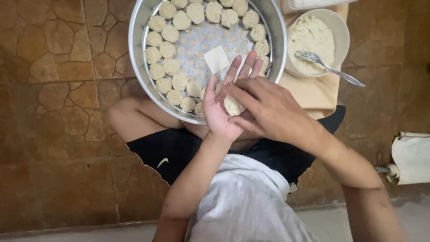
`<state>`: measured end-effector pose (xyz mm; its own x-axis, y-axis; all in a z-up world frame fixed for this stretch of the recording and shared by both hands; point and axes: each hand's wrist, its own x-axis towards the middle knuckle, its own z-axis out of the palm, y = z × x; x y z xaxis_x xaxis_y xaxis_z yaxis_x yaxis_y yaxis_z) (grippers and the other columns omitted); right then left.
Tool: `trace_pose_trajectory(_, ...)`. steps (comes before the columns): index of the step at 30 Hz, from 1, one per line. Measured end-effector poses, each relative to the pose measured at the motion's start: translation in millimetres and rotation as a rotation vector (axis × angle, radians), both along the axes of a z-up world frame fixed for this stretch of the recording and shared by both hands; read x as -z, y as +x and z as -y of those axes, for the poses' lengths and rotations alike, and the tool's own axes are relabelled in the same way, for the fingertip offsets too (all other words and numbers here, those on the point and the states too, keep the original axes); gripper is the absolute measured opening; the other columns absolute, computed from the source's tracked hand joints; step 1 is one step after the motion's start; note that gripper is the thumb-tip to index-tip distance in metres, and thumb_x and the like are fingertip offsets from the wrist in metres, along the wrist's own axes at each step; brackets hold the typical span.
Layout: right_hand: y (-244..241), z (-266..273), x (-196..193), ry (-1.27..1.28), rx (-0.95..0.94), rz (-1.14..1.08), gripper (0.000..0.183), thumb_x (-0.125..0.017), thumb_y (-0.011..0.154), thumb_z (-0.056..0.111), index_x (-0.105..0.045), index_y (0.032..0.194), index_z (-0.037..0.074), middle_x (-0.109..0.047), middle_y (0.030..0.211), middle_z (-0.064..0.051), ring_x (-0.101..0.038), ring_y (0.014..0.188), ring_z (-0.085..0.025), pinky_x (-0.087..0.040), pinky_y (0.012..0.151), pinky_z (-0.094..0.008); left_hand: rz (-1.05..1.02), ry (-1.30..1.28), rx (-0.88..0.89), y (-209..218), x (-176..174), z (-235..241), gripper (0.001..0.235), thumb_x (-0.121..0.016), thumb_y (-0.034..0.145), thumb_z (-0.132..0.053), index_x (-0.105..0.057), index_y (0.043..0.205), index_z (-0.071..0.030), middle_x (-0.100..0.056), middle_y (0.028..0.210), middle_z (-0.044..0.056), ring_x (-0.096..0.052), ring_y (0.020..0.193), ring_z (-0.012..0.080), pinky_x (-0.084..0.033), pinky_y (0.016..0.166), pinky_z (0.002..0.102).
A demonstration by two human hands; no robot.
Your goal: The person sits on the floor and uses a fork to press a pattern into small balls of dough held in their hand. They place the shaped dough onto a perforated metal tray. The person then spreads a white paste onto a small square paper using the fork.
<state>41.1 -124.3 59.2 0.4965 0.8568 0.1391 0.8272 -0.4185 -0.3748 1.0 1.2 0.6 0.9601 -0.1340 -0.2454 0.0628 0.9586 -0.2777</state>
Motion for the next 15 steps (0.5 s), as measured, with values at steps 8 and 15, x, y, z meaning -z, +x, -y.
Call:
trace_pose_trajectory(8, 39.5, -9.4, 1.2, 0.047, -0.089, -0.256, 0.043, -0.061, 0.099, 0.025, -0.062, 0.134, 0.0, -0.064, 0.118, -0.019, -0.063, 0.108, -0.032, -0.055, 0.09, -0.044, 0.044, 0.273, -0.016, 13.0, 23.9, -16.5, 0.061, -0.044, 0.108, -0.052, -0.048, 0.15, -0.007, -0.041, 0.162, 0.014, -0.034, 0.153, 0.0294, -0.025, 0.127, 0.051)
trace_pose_trajectory(15, 94.2, -2.1, 20.0, -0.288, 0.079, -0.176, 0.05, -0.067, 0.089, 0.013, -0.063, 0.137, 0.001, -0.061, 0.118, -0.018, -0.064, 0.096, -0.037, -0.052, 0.064, -0.048, -0.039, 0.746, -0.256, 15.3, 29.0, -66.8, 0.031, -0.05, 0.105, -0.021, -0.055, 0.125, 0.002, -0.062, 0.126, 0.024, -0.059, 0.126, 0.0364, -0.045, 0.117, 0.046)
